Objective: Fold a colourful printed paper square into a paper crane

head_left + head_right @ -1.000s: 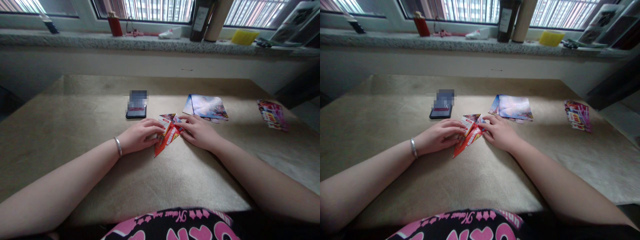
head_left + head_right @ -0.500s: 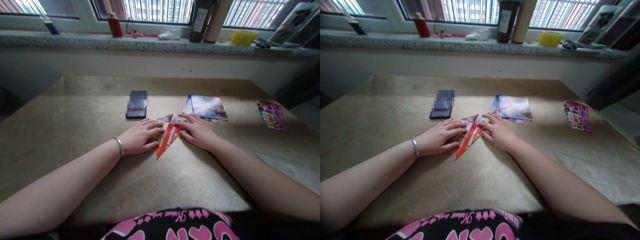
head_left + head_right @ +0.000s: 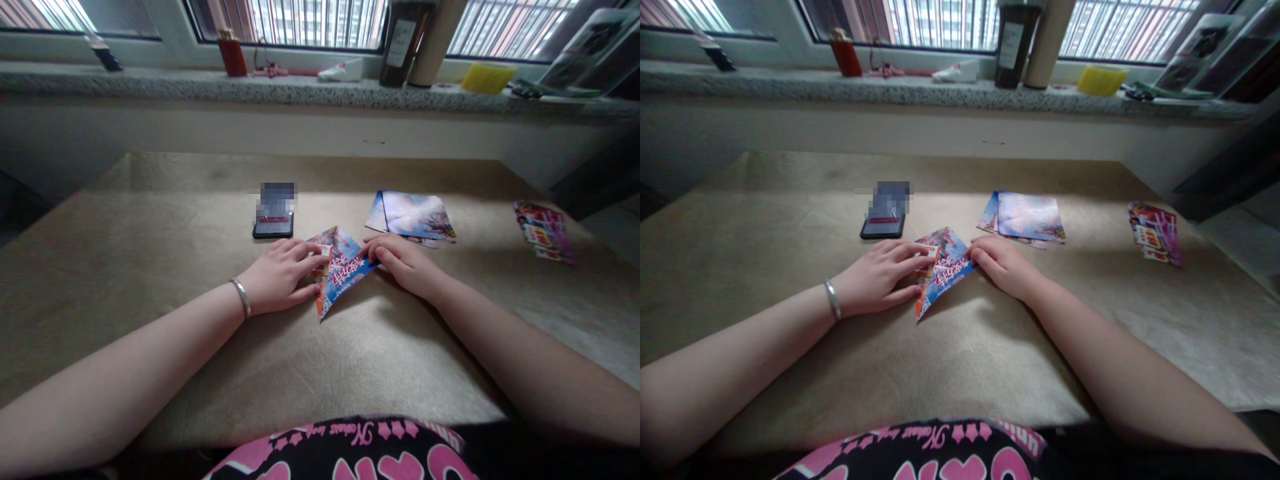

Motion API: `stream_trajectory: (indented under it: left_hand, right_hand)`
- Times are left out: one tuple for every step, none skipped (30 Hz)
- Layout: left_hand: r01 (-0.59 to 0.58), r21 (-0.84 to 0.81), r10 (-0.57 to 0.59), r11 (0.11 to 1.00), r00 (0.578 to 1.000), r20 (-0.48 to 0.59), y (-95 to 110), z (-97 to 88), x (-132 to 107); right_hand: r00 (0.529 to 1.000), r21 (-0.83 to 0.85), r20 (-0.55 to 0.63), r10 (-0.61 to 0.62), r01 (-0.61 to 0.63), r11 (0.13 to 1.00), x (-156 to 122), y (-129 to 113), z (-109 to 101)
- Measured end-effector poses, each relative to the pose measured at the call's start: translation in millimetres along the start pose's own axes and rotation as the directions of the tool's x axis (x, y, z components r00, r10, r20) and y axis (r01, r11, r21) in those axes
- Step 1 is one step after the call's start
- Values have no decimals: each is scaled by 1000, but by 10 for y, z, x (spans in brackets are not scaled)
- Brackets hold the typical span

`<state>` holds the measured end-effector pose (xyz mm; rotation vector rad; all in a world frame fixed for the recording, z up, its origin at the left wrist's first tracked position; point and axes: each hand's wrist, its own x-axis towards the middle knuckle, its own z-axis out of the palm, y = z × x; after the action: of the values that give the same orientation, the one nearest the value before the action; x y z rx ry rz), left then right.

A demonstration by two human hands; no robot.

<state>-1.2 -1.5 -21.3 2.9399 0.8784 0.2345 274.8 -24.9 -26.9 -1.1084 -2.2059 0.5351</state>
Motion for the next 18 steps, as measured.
stream_trajectory:
  left_hand:
    - [6, 7, -6, 1000, 1000, -3, 4, 0, -3]
    - [15, 13, -15, 1000, 1000, -6, 9, 1, -6]
    - [23, 17, -23, 1000, 1000, -4, 12, 3, -9]
    - [33, 18, -33, 999, 999, 1, 15, 7, -11]
    - [43, 19, -43, 999, 999, 7, 15, 12, -14]
    - [51, 18, -51, 999, 999, 14, 13, 18, -15]
    - [57, 18, -57, 998, 998, 19, 9, 25, -17]
    - [58, 20, -58, 998, 998, 20, 3, 33, -17]
    - [55, 24, -56, 998, 998, 18, -5, 39, -16]
    - [52, 29, -52, 998, 999, 16, -12, 45, -15]
    - [48, 31, -49, 998, 999, 21, -19, 48, -14]
    - [47, 31, -48, 998, 998, 28, -24, 50, -11]
    - [48, 29, -49, 998, 998, 35, -28, 50, -9]
    - [49, 22, -50, 999, 998, 41, -30, 48, -7]
    - [48, 13, -49, 999, 998, 45, -31, 44, -4]
    - [48, 3, -48, 999, 998, 43, -31, 40, -2]
    - [47, -7, -47, 999, 998, 38, -31, 35, 1]
    - [44, -18, -43, 999, 999, 33, -30, 31, 3]
  right_hand:
    - [999, -37, 30, -22, 23, 999, 3, -4, -7]
    - [997, -73, 57, -43, 47, 996, 7, -10, -11]
    - [995, -105, 76, -64, 72, 992, 10, -18, -12]
    - [993, -135, 85, -82, 93, 986, 12, -27, -12]
    - [991, -163, 93, -98, 113, 980, 13, -36, -10]
    - [988, -188, 103, -113, 131, 973, 11, -45, -5]
    - [985, -207, 117, -126, 148, 967, 9, -53, 0]
    - [981, -217, 134, -138, 165, 962, 5, -58, 7]
    - [978, -220, 151, -147, 178, 959, 1, -59, 15]
    - [974, -220, 164, -153, 187, 957, -4, -58, 22]
    - [973, -218, 172, -157, 193, 957, -8, -53, 30]
    - [971, -218, 176, -159, 196, 956, -12, -47, 36]
    - [970, -219, 181, -162, 200, 955, -16, -39, 41]
    - [968, -221, 187, -166, 206, 953, -19, -32, 43]
    - [966, -224, 192, -170, 212, 951, -22, -27, 43]
    - [965, -229, 199, -173, 217, 949, -25, -24, 40]
    - [963, -237, 204, -174, 221, 946, -28, -24, 35]
    - [963, -246, 207, -173, 222, 944, -31, -27, 28]
